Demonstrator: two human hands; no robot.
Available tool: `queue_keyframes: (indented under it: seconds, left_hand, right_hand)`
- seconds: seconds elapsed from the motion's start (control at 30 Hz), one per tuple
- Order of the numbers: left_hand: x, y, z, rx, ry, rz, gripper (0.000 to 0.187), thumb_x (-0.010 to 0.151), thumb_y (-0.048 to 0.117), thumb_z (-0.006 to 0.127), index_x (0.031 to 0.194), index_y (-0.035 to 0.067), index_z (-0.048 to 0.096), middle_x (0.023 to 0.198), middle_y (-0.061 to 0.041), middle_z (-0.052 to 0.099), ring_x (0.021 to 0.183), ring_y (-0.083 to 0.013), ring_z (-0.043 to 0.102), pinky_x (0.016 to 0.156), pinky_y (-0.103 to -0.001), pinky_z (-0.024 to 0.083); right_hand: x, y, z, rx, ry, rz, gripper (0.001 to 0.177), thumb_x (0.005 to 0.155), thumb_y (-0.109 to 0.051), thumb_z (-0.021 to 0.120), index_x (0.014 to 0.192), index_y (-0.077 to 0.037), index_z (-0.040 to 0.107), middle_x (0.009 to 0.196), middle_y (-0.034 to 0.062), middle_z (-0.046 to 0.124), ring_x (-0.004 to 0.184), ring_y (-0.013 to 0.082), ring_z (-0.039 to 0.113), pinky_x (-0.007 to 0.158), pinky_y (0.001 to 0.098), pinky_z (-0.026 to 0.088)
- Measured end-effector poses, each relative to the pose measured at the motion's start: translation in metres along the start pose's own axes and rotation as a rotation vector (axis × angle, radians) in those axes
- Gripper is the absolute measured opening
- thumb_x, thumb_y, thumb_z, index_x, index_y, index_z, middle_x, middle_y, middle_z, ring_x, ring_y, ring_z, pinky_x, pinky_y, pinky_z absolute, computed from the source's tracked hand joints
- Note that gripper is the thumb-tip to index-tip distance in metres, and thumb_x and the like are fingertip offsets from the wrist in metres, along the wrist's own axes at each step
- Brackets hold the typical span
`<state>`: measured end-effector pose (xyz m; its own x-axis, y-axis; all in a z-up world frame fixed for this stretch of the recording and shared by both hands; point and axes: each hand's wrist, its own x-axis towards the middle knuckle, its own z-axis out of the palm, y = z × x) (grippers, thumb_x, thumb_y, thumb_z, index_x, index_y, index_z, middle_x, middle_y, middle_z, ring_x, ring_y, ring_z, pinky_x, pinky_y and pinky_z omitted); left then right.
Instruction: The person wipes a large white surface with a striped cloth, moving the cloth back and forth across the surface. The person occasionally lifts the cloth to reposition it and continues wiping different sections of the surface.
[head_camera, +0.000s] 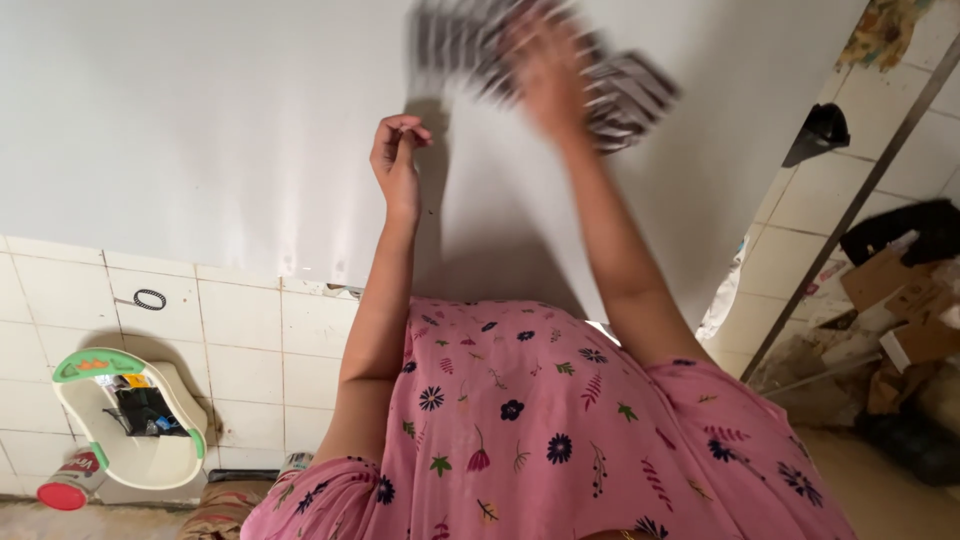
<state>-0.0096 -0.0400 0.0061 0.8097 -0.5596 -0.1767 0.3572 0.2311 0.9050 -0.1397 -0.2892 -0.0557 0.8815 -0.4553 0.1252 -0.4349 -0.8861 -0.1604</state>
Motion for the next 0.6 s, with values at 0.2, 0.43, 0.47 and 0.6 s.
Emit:
queue_keyframes:
  seconds: [0.2, 0.43, 0.47, 0.6]
  left_hand:
    - [-0.009, 0.006, 0.006, 0.044, 0.003, -0.039, 0.024, 0.102, -0.002, 0.042, 0.108, 0.006, 0.064, 0.09, -0.005, 0.064, 0.084, -0.0149, 0.059, 0.084, -0.029, 0.052]
    - [-0.007, 0.0, 0.006, 0.007, -0.006, -0.035, 0.023, 0.102, -0.001, 0.043, 0.108, 0.005, 0.065, 0.09, -0.006, 0.064, 0.085, -0.0159, 0.06, 0.084, -0.029, 0.051]
    - [-0.004, -0.003, 0.006, 0.009, -0.008, -0.035, 0.023, 0.102, -0.001, 0.043, 0.108, 0.005, 0.065, 0.09, -0.006, 0.064, 0.085, -0.0159, 0.06, 0.084, -0.029, 0.051]
    - [0.003, -0.007, 0.005, -0.013, -0.022, -0.012, 0.021, 0.102, 0.0, 0.044, 0.11, 0.003, 0.063, 0.091, -0.007, 0.064, 0.085, -0.0161, 0.06, 0.084, -0.03, 0.052]
  right_hand:
    - [-0.032, 0.186, -0.007, -0.404, 0.373, 0.8, 0.043, 0.105, -0.032, 0.056, 0.145, -0.016, 0.055, 0.156, 0.0078, 0.042, 0.148, 0.0284, 0.039, 0.126, 0.0466, 0.032]
    - [-0.025, 0.04, 0.047, -0.196, 0.265, 0.511, 0.056, 0.101, -0.027, 0.056, 0.155, -0.016, 0.045, 0.161, 0.0113, 0.037, 0.151, 0.0355, 0.034, 0.126, 0.0506, 0.028]
    - [-0.032, -0.003, 0.02, -0.195, 0.266, 0.514, 0.056, 0.101, -0.027, 0.056, 0.155, -0.016, 0.045, 0.161, 0.0113, 0.037, 0.151, 0.0355, 0.034, 0.126, 0.0506, 0.028]
    - [-0.061, -0.096, -0.047, 0.081, -0.048, 0.014, 0.053, 0.1, -0.017, 0.058, 0.152, -0.027, 0.052, 0.163, 0.0045, 0.035, 0.152, 0.0305, 0.03, 0.123, 0.0586, 0.026]
